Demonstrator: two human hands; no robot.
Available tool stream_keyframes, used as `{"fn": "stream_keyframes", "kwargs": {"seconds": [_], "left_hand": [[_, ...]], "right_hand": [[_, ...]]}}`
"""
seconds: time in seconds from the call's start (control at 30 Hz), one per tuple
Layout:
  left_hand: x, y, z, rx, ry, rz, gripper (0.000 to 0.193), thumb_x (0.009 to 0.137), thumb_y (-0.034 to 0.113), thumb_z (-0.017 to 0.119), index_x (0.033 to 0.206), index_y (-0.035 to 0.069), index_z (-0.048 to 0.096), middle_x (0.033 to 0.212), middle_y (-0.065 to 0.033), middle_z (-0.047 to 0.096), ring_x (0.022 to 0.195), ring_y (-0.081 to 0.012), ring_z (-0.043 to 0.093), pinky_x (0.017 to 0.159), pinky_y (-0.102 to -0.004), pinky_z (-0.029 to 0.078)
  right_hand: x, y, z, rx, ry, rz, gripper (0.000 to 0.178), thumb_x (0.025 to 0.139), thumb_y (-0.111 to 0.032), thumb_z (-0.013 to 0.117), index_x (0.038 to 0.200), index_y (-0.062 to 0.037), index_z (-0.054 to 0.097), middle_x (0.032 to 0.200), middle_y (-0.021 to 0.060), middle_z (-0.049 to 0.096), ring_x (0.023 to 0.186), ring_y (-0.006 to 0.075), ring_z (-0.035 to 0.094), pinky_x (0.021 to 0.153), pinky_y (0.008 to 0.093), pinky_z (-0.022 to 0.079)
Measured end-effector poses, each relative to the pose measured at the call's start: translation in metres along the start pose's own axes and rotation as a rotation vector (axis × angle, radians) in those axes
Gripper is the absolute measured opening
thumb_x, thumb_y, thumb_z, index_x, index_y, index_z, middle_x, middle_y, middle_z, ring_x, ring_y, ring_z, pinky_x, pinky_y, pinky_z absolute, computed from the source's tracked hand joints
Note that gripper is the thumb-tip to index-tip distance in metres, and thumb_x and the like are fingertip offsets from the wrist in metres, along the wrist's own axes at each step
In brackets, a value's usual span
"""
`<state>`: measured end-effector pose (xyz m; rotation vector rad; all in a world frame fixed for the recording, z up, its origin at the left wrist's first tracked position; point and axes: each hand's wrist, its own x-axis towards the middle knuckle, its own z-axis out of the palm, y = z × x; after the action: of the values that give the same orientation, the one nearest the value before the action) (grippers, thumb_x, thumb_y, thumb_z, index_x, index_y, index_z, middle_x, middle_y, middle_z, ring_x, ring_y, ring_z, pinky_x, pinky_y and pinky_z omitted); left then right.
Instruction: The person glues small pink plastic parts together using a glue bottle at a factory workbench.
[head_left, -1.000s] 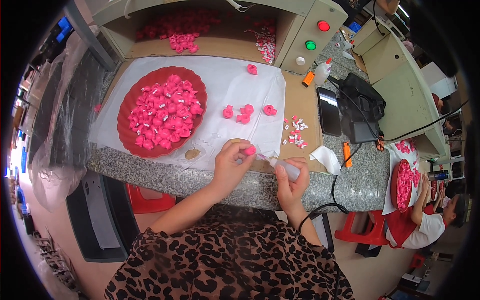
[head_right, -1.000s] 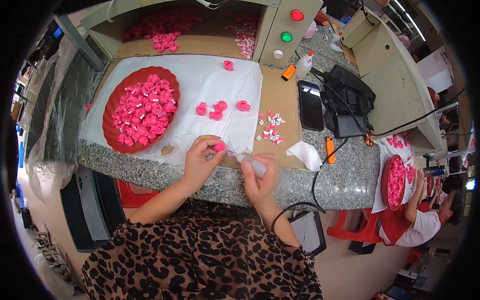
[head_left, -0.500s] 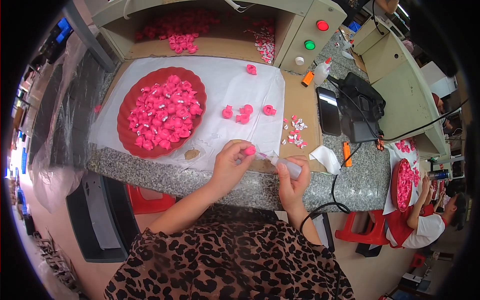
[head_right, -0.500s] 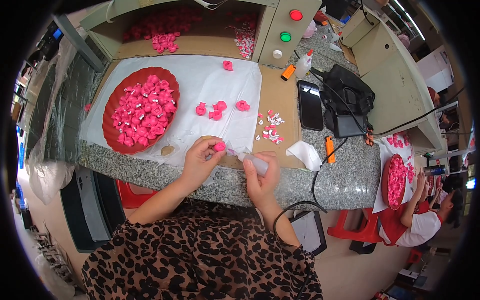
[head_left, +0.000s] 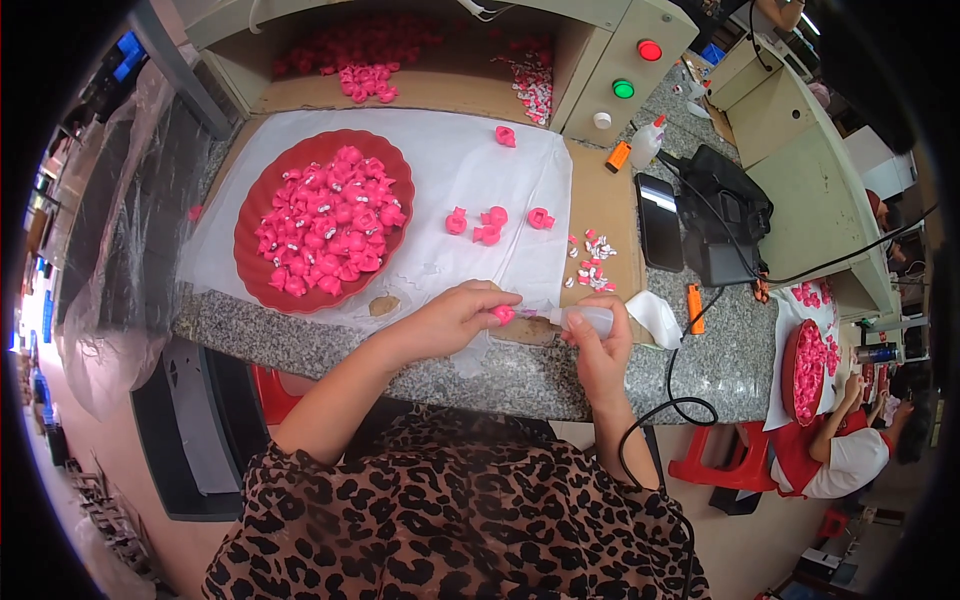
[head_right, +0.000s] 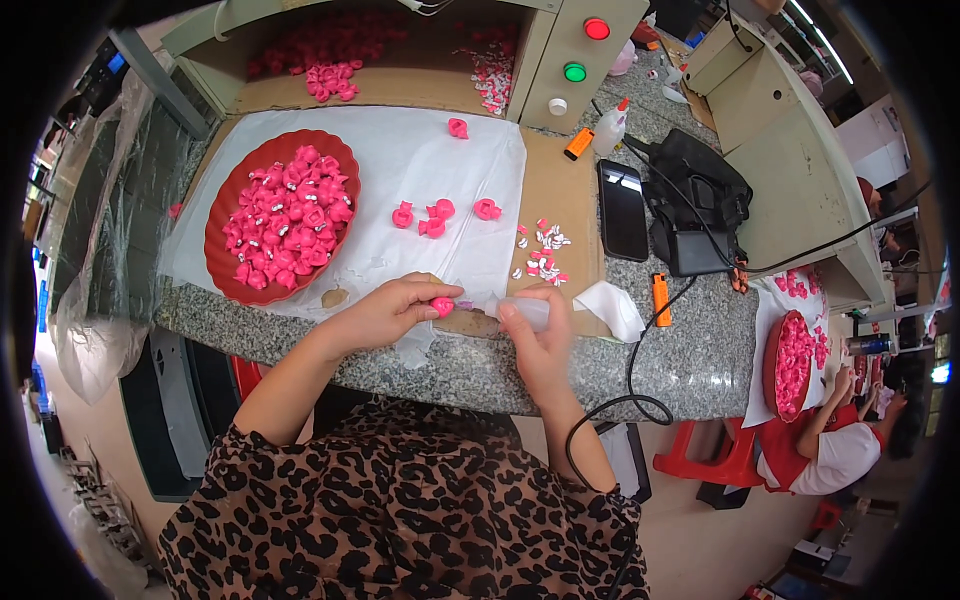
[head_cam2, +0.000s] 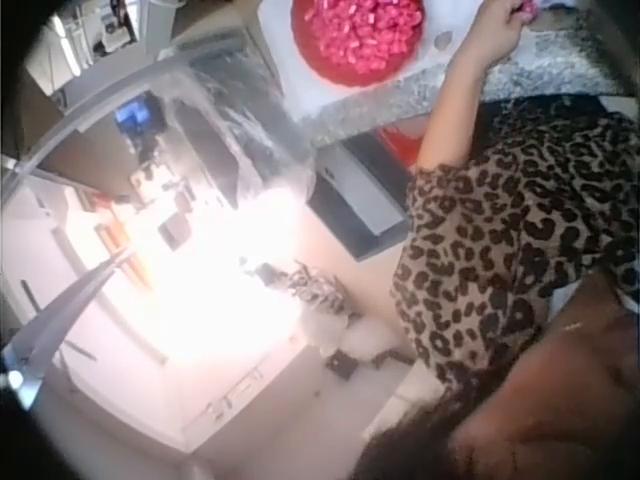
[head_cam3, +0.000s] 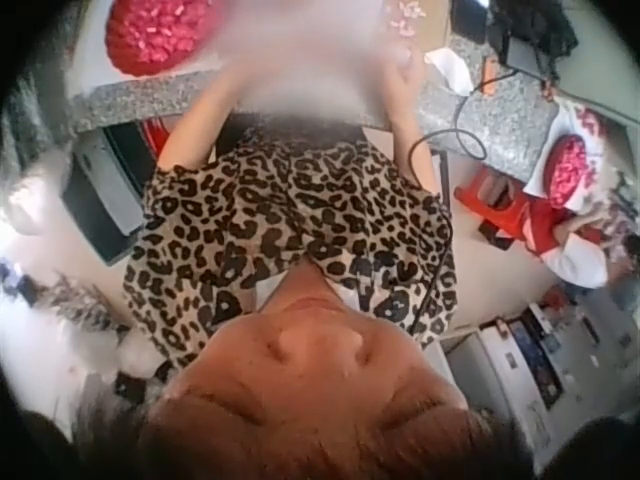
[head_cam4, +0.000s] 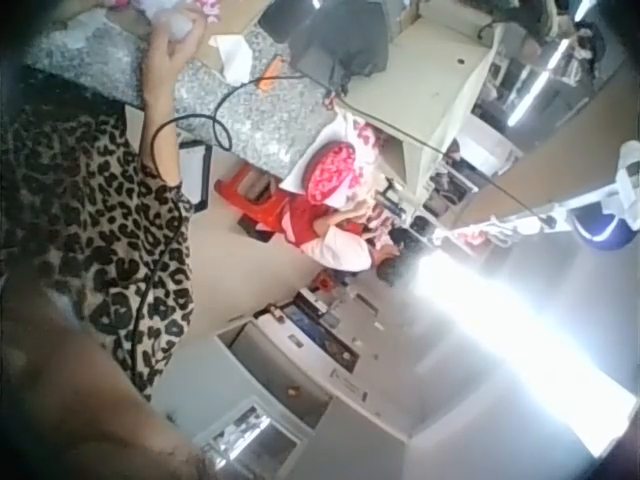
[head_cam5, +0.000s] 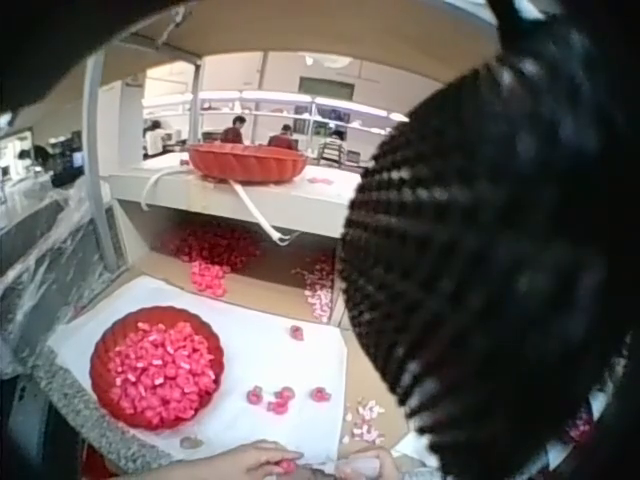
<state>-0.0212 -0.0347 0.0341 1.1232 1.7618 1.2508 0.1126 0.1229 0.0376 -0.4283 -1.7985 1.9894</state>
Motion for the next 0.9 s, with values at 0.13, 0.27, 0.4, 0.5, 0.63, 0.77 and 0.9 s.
{"fn": "stream_keyframes", "kwargs": {"seconds": [0.13,0.27,0.4,0.5,0.63,0.77,0.9], "left_hand": [[-0.0003,0.0043,-0.0022,0.041,-0.06,-0.001,0.031,0.082,0.007,0.047,0.112,0.0,0.048,0.097,-0.0134,0.051,0.094,-0.0232,0.048,0.083,-0.0305,0.037],[-0.0011,0.0062,-0.0029,0.055,-0.07,-0.005,0.031,0.081,0.006,0.047,0.112,0.0,0.048,0.097,-0.0132,0.051,0.095,-0.0242,0.047,0.084,-0.0311,0.037],[-0.0002,0.0012,-0.002,0.069,-0.069,0.021,0.031,0.082,0.006,0.046,0.112,0.0,0.048,0.097,-0.0132,0.051,0.095,-0.0241,0.047,0.084,-0.0311,0.037],[0.0002,0.0007,-0.002,0.052,-0.075,0.016,0.031,0.081,0.006,0.046,0.112,0.0,0.048,0.097,-0.0132,0.052,0.095,-0.024,0.047,0.084,-0.0311,0.037],[0.0005,0.0013,-0.0024,0.052,-0.076,0.026,0.031,0.081,0.005,0.046,0.112,-0.001,0.048,0.097,-0.0132,0.052,0.094,-0.024,0.047,0.083,-0.031,0.037],[0.0005,0.0011,-0.0024,0.06,-0.07,0.036,0.03,0.081,0.005,0.047,0.111,-0.001,0.049,0.096,-0.0133,0.052,0.093,-0.0242,0.048,0.082,-0.0314,0.038],[0.0003,0.0015,-0.0026,0.042,-0.066,0.041,0.03,0.081,0.005,0.047,0.11,-0.001,0.049,0.095,-0.0135,0.052,0.093,-0.0244,0.048,0.082,-0.0315,0.038]], "right_hand": [[0.0,-0.0016,0.0041,-0.045,0.02,-0.059,0.017,0.079,-0.009,0.056,0.089,-0.004,0.044,0.077,0.0043,0.05,0.059,0.0095,0.05,0.053,0.0189,0.039],[-0.0006,-0.0054,0.0041,-0.06,-0.027,0.005,0.018,0.079,-0.009,0.056,0.089,-0.0015,0.042,0.082,0.0045,0.046,0.068,0.0099,0.049,0.06,0.0213,0.041],[-0.0005,-0.0025,0.0022,-0.076,-0.032,-0.016,0.018,0.079,-0.009,0.056,0.089,-0.0011,0.042,0.083,0.0043,0.045,0.068,0.0098,0.049,0.06,0.0211,0.041],[-0.0002,-0.0033,0.0032,-0.093,-0.029,-0.027,0.018,0.079,-0.009,0.056,0.089,-0.0009,0.042,0.084,0.0043,0.044,0.068,0.0098,0.049,0.059,0.0209,0.041],[0.0011,-0.0031,0.0024,-0.088,-0.036,0.009,0.018,0.079,-0.009,0.056,0.088,-0.0007,0.042,0.083,0.0045,0.044,0.069,0.0099,0.049,0.06,0.0212,0.04],[0.002,-0.0014,0.0012,-0.119,-0.044,-0.075,0.018,0.078,-0.008,0.057,0.088,-0.0022,0.043,0.084,0.0043,0.045,0.067,0.0095,0.05,0.056,0.0197,0.042],[0.0021,-0.0058,0.0031,-0.133,-0.041,-0.06,0.017,0.079,-0.007,0.056,0.087,-0.0003,0.043,0.083,0.005,0.044,0.069,0.0102,0.049,0.061,0.0216,0.04]]}}
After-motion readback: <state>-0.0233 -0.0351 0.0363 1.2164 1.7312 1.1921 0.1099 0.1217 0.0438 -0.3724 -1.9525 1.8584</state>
